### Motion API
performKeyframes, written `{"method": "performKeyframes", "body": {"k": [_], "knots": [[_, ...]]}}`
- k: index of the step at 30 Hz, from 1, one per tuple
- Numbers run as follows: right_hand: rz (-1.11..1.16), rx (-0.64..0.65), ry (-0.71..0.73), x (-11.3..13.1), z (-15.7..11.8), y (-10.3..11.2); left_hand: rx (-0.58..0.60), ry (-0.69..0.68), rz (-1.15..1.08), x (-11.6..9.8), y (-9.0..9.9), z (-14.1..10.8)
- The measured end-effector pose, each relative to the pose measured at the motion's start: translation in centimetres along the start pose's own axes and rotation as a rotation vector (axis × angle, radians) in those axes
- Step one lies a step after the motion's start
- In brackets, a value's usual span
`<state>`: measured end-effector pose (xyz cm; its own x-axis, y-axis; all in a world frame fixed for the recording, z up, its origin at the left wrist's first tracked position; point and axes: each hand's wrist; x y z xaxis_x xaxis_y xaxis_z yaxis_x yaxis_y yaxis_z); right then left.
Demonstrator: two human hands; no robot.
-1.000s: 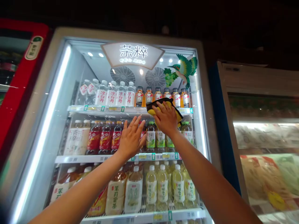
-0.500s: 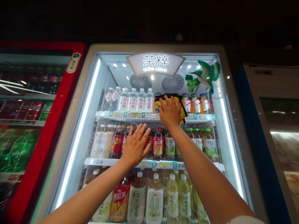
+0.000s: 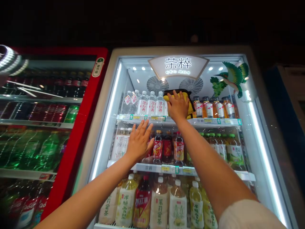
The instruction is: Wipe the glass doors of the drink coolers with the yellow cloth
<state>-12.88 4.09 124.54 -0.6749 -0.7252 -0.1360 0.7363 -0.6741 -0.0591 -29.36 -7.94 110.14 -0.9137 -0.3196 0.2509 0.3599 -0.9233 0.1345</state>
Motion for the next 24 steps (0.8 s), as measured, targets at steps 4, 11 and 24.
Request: {"method": "performKeyframes", "body": {"k": [4, 11, 24], "knots": [[0.022, 0.107, 0.228, 3.5, -2.6, -0.1, 0.008, 0.039, 0.014, 2.4, 0.5, -1.1], [0.04, 0.091, 0.203, 2.3, -3.1, 0.9, 0.032, 0.033, 0.019, 6.7, 1.3, -3.3], [0.03, 0.247, 0.4, 9.9, -7.8, -0.1, 0.072, 0.043, -0.067, 9.9, 0.5, -5.1]]}}
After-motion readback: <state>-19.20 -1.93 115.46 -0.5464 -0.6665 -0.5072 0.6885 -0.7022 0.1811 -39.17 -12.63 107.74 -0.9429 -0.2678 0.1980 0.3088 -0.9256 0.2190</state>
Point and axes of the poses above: each hand's wrist, its own z-axis towards the middle knuckle, its own y-axis out of the back of the hand, x = y × z, and after that the axes turned 6 degrees about y, right-handed
